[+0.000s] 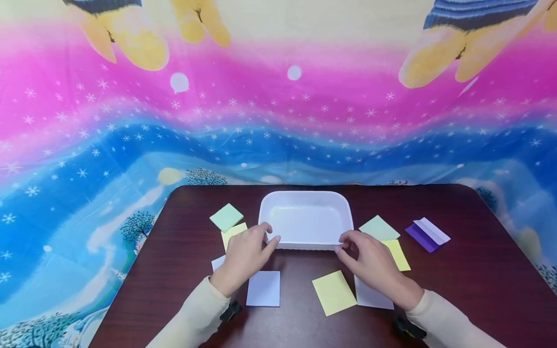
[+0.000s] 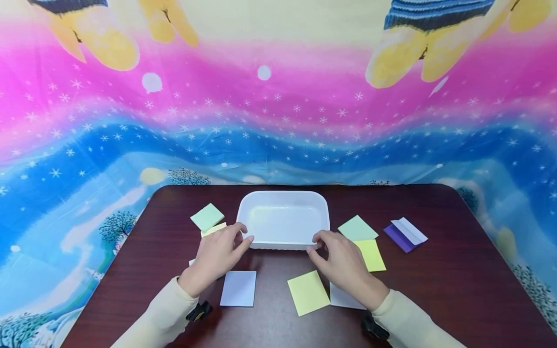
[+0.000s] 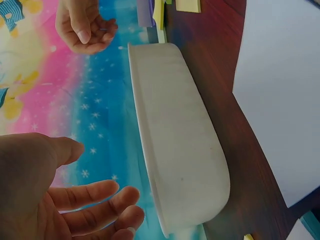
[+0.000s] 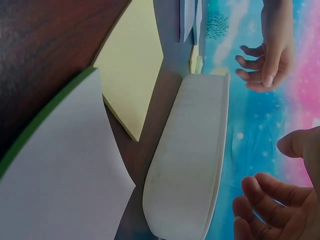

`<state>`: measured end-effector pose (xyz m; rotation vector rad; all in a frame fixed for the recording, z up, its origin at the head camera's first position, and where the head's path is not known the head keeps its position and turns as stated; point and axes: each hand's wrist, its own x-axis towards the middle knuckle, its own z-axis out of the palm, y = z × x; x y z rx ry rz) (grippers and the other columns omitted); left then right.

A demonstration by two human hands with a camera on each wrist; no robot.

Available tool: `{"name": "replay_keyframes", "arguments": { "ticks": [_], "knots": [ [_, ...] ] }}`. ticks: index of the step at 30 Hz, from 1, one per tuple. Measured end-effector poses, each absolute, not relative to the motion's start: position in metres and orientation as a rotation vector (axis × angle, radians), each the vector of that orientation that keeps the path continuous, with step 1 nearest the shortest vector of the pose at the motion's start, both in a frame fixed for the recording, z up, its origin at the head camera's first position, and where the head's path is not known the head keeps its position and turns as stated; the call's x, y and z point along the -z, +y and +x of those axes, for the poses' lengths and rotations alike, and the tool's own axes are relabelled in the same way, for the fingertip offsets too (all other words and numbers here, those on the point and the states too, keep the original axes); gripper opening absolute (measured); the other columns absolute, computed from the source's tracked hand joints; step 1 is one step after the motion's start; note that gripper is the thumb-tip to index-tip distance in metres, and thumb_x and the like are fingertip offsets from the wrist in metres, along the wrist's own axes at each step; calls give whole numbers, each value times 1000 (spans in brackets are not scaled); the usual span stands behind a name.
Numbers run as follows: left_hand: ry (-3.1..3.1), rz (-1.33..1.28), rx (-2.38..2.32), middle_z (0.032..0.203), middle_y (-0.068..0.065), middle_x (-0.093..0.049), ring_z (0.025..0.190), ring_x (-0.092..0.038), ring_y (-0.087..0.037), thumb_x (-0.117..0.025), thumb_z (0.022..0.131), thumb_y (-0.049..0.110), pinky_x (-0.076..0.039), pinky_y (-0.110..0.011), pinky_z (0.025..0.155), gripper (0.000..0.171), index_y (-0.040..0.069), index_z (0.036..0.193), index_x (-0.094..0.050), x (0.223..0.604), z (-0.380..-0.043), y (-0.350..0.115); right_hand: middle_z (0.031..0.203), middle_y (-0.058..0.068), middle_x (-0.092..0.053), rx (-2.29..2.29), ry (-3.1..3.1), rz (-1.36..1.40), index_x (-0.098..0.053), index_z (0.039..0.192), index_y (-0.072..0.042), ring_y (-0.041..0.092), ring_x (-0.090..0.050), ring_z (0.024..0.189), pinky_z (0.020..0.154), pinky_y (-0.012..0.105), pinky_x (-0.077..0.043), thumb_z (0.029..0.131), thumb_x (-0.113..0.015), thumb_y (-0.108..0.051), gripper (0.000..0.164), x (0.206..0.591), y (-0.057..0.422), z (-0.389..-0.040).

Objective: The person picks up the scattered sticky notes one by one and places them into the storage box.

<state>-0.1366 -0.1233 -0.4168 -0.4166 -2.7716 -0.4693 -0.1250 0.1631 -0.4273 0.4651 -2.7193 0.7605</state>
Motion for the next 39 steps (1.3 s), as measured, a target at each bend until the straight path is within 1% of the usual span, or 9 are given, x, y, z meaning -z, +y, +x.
{"name": "replay_keyframes", "arguments": {
  "ticks": [4, 8, 14, 20, 27, 33, 39],
  "knots": [
    [-2757, -451, 479, 72, 7, -66, 57, -55, -6, -57, 87, 44, -40, -26, 45, 31, 15, 96, -67, 416, -133, -121, 73, -10, -55, -764, -2713, 474, -63, 87, -21, 11, -48, 65, 54, 28, -38, 80, -69, -32, 15, 427, 162, -122],
    [-2759, -476, 474, 74, 7, -66, 58, -56, -5, -57, 87, 44, -40, -25, 45, 32, 15, 96, -67, 415, -129, -119, 73, -9, -55, -761, -2721, 471, -64, 87, -21, 9, -47, 65, 54, 28, -38, 80, -69, -33, 15, 428, 161, -118],
    [-2757, -494, 472, 78, 5, -67, 61, -57, -6, -56, 87, 44, -41, -25, 46, 32, 16, 97, -67, 415, -125, -116, 74, -12, -55, -742, -2725, 492, -64, 89, -21, 6, -44, 63, 54, 27, -38, 79, -70, -33, 17, 430, 159, -113],
    [-2748, -501, 465, 77, 8, -64, 62, -57, -6, -56, 87, 44, -40, -27, 45, 30, 18, 97, -66, 415, -120, -114, 75, -14, -55, -736, -2716, 506, -64, 88, -22, 5, -45, 62, 54, 27, -39, 79, -70, -33, 16, 431, 158, -110],
    [-2777, -544, 446, 76, 8, -63, 57, -50, -5, -55, 88, 46, -37, -26, 44, 31, 18, 98, -66, 416, -114, -111, 74, -14, -55, -723, -2715, 529, -66, 89, -21, 4, -48, 64, 56, 26, -41, 78, -71, -32, 17, 430, 157, -107],
    [-2802, -575, 445, 79, 7, -64, 60, -52, -5, -54, 89, 47, -39, -27, 46, 32, 19, 99, -65, 417, -111, -109, 75, -13, -56, -700, -2719, 537, -66, 89, -21, 3, -50, 67, 56, 25, -42, 77, -72, -33, 18, 431, 158, -104],
    [-2796, -605, 464, 76, 7, -63, 57, -47, -4, -54, 89, 46, -40, -27, 47, 32, 18, 99, -66, 419, -109, -108, 75, -14, -56, -681, -2692, 560, -65, 88, -22, 2, -49, 66, 55, 25, -41, 76, -73, -32, 18, 433, 158, -102]
  ]
}}
